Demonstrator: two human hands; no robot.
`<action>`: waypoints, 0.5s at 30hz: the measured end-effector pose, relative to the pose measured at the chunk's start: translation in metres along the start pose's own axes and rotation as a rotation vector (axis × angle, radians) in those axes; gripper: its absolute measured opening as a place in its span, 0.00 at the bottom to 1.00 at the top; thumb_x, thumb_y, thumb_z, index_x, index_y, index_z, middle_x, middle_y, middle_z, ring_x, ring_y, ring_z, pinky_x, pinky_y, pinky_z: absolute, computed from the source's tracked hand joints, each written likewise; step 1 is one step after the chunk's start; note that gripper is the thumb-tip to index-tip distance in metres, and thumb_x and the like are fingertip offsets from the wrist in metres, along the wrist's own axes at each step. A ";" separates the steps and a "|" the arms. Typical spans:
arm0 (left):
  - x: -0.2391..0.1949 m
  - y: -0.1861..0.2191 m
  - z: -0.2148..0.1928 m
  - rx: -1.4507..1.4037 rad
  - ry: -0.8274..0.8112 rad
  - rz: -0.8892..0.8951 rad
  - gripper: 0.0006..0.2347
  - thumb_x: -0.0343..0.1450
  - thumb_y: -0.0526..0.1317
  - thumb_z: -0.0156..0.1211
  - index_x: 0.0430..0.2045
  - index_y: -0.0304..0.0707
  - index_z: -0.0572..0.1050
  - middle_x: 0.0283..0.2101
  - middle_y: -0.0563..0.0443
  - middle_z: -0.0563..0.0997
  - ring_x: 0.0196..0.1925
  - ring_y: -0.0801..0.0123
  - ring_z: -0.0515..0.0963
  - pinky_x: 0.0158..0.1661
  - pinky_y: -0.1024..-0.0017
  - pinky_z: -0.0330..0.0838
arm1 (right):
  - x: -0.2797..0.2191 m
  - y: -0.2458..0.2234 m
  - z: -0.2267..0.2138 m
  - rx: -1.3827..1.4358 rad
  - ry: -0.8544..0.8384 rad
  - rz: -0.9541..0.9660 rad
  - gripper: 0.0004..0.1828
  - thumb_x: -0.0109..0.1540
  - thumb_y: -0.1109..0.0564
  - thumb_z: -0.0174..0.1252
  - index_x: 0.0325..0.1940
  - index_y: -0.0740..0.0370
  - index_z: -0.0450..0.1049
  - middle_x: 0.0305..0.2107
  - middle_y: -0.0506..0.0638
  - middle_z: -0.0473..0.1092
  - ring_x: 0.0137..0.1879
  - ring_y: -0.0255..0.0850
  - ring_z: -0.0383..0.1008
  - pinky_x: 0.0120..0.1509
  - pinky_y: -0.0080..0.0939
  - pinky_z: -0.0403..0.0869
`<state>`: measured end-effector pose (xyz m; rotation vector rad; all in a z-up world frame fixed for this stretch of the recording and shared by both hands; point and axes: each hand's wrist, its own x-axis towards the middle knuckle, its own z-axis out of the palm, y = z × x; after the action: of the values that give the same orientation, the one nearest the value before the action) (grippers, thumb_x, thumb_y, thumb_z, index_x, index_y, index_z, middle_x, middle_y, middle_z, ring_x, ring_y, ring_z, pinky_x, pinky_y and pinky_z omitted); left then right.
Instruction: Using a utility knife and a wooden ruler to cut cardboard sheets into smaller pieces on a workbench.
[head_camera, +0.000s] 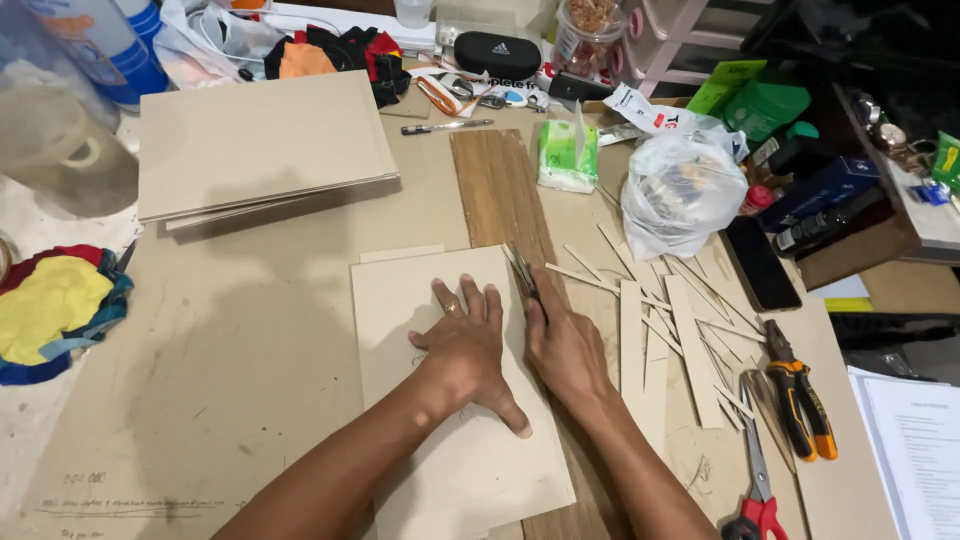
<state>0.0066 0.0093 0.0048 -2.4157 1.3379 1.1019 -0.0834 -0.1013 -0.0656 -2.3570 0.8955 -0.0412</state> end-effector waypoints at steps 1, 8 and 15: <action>0.000 0.000 0.000 0.011 -0.003 -0.003 0.69 0.46 0.67 0.73 0.73 0.20 0.36 0.74 0.13 0.36 0.74 0.14 0.35 0.51 0.25 0.65 | 0.010 0.000 0.004 0.003 0.003 -0.022 0.29 0.69 0.44 0.40 0.77 0.36 0.58 0.60 0.61 0.71 0.62 0.64 0.72 0.65 0.66 0.71; 0.005 0.001 0.001 0.048 -0.019 -0.025 0.70 0.45 0.68 0.72 0.73 0.21 0.35 0.74 0.14 0.36 0.74 0.13 0.35 0.52 0.28 0.66 | 0.018 -0.007 0.008 0.000 -0.012 -0.008 0.29 0.70 0.45 0.40 0.77 0.40 0.59 0.60 0.58 0.71 0.64 0.60 0.72 0.65 0.64 0.72; 0.009 0.001 0.001 0.064 -0.036 -0.037 0.70 0.45 0.68 0.72 0.73 0.21 0.34 0.74 0.14 0.35 0.74 0.14 0.35 0.53 0.28 0.66 | 0.014 -0.036 -0.012 -0.077 -0.093 0.033 0.30 0.70 0.46 0.38 0.78 0.44 0.58 0.60 0.62 0.71 0.64 0.64 0.72 0.65 0.67 0.71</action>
<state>0.0082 0.0029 -0.0015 -2.3541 1.2917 1.0709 -0.0542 -0.0952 -0.0389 -2.3928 0.9053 0.1167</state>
